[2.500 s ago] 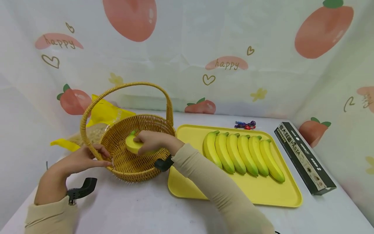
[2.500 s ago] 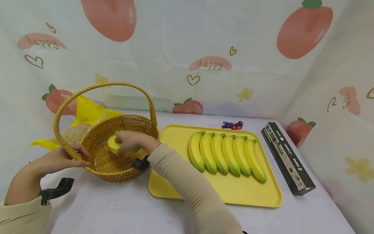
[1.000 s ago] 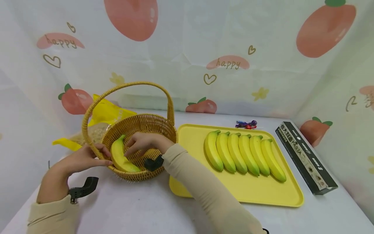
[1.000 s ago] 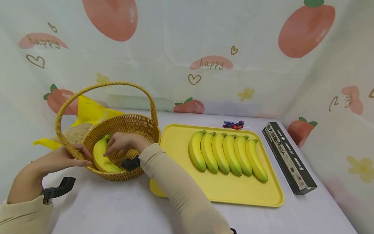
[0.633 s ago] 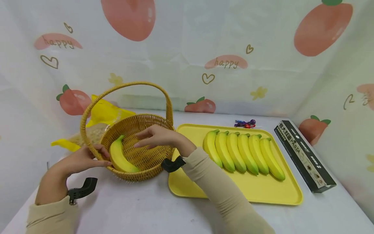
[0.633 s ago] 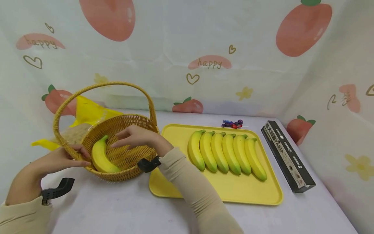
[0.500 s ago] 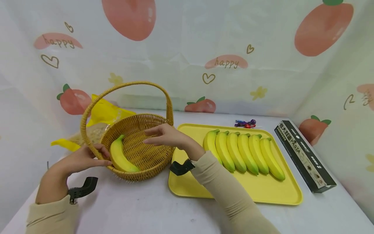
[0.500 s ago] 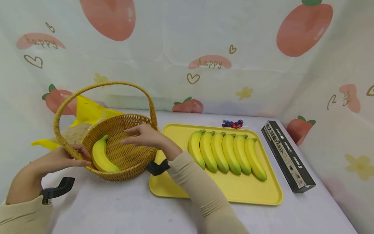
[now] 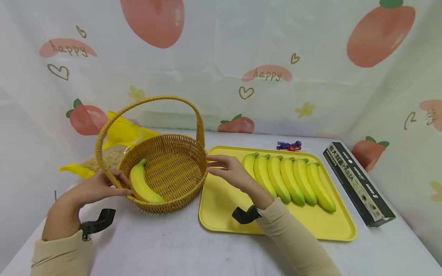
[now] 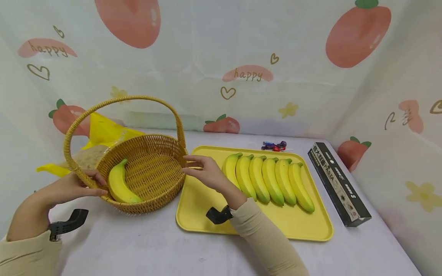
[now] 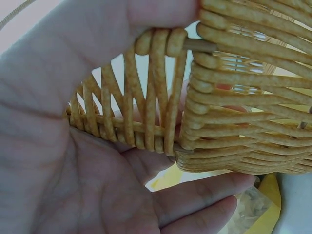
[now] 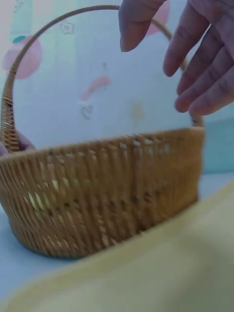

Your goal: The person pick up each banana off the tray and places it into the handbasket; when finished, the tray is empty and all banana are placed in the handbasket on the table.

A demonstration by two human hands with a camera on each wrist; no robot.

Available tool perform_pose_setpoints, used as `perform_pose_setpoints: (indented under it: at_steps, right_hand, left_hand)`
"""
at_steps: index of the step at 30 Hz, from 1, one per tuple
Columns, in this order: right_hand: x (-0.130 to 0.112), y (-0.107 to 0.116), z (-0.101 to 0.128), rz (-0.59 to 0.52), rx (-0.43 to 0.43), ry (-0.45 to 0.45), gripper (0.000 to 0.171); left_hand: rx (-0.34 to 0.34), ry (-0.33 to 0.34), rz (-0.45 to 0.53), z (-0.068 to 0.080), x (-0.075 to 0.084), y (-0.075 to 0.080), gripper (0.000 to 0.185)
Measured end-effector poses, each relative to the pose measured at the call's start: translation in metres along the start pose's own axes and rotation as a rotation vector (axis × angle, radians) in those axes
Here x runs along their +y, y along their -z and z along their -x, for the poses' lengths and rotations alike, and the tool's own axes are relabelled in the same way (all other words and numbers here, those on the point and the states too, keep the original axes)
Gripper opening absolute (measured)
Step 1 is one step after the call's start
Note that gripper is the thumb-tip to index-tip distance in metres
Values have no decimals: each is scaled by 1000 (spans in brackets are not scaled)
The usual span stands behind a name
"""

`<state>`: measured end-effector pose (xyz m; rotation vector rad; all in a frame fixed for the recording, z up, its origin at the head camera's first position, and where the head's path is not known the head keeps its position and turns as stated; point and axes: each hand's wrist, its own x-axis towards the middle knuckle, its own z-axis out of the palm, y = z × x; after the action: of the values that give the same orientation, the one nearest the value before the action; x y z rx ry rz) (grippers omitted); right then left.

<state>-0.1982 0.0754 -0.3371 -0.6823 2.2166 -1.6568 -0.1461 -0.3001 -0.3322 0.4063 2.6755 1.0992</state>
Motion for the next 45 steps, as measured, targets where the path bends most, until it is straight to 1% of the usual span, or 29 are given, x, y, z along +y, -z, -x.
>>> perform_pose_setpoints:
  at_steps: [4, 7, 10, 13, 17, 19, 22, 26, 29, 33, 38, 42, 45]
  right_hand:
    - [15, 11, 14, 2, 90, -16, 47]
    - [29, 19, 21, 24, 160, -24, 48]
    - [41, 26, 24, 95, 221, -27, 51]
    - [48, 30, 24, 166, 279, -51, 56]
    - [56, 32, 25, 250, 309, -105, 64]
    - [59, 33, 25, 295, 298, -124, 67]
    - [61, 33, 27, 349, 276, -124, 68]
    - [64, 34, 28, 421, 270, -75, 64]
    - [67, 34, 28, 446, 271, -46, 62]
    - [70, 33, 27, 435, 260, -44, 66]
    - [76, 32, 25, 416, 236, -98, 77]
    - [80, 29, 25, 384, 151, -167, 89]
    - [80, 27, 26, 356, 90, -189, 94]
  left_hand:
    - [6, -3, -8, -2, 0, 0, 22]
    - [17, -11, -15, -3, 0, 1, 22]
    - [21, -18, -14, -3, -2, 1, 21]
    - [16, -22, 2, -2, -3, 1, 21]
    - [12, -25, 12, -2, -3, 0, 22]
    - [12, -24, 10, -2, -2, -1, 22]
    - [13, -23, 1, -3, -1, 0, 22]
    - [11, -22, -3, -3, 1, 0, 22]
    - [7, -19, 1, -2, 2, 0, 22]
    - [8, -12, -5, -2, 1, 0, 22]
    - [9, -12, -5, -2, -1, 0, 22]
    - [3, -5, -5, -1, -2, -1, 22]
    - [-2, 1, -7, -1, -1, 0, 23]
